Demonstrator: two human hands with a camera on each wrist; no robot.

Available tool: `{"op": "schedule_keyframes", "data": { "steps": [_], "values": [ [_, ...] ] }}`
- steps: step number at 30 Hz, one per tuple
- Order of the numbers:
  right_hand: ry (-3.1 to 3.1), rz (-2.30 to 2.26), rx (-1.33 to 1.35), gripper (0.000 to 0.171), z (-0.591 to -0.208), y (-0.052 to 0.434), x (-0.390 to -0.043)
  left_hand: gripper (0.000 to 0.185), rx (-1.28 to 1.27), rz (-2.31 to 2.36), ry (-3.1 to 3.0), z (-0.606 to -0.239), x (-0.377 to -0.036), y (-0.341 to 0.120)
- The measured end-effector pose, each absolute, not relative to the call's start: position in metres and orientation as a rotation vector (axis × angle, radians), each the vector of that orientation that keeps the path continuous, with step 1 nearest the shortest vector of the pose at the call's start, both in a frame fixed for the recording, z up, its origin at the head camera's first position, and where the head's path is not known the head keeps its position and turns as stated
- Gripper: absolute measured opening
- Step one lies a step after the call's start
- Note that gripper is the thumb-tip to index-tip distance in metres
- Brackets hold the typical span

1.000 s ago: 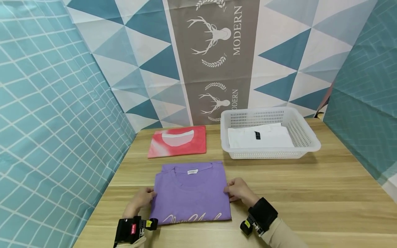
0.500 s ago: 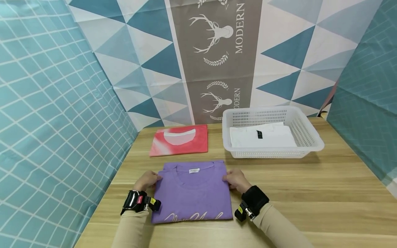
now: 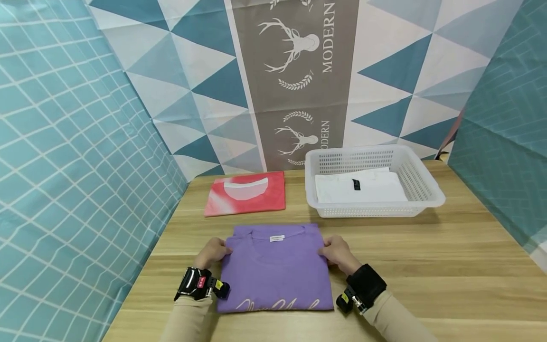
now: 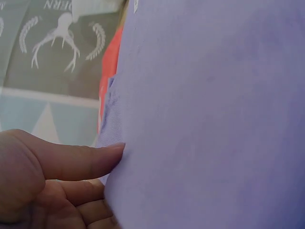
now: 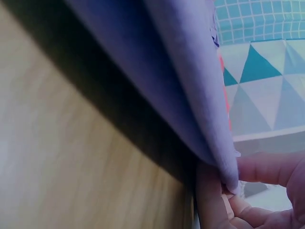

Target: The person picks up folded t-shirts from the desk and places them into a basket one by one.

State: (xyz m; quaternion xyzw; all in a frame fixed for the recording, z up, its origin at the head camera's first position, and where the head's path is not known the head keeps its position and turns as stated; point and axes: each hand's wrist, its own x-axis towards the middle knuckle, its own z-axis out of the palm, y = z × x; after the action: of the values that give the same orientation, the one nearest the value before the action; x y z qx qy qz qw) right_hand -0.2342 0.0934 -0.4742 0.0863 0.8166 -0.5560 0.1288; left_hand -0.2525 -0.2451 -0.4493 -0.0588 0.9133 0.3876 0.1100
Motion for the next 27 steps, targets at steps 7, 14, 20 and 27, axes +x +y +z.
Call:
{"op": "schedule_keyframes", "data": {
  "steps": [7, 14, 20, 27],
  "values": [
    [2.468, -1.544, 0.238, 0.042, -0.473, 0.116, -0.228, 0.037, -0.111, 1.083, 2.726, -0.448, -0.249, -0.222],
    [2.565, -1.447, 0.233, 0.039, -0.470, 0.143, -0.222, 0.026, -0.073, 1.114, 2.724, -0.450, -0.246, -0.196],
    [2.553, -1.414, 0.260, 0.040, -0.471, 0.167, -0.214, 0.028, -0.035, 1.147, 2.696, -0.452, -0.237, -0.172],
    [2.515, -1.400, 0.290, 0.041, -0.468, 0.194, -0.205, 0.016, 0.018, 1.199, 2.607, -0.454, -0.233, -0.150]
  ]
}}
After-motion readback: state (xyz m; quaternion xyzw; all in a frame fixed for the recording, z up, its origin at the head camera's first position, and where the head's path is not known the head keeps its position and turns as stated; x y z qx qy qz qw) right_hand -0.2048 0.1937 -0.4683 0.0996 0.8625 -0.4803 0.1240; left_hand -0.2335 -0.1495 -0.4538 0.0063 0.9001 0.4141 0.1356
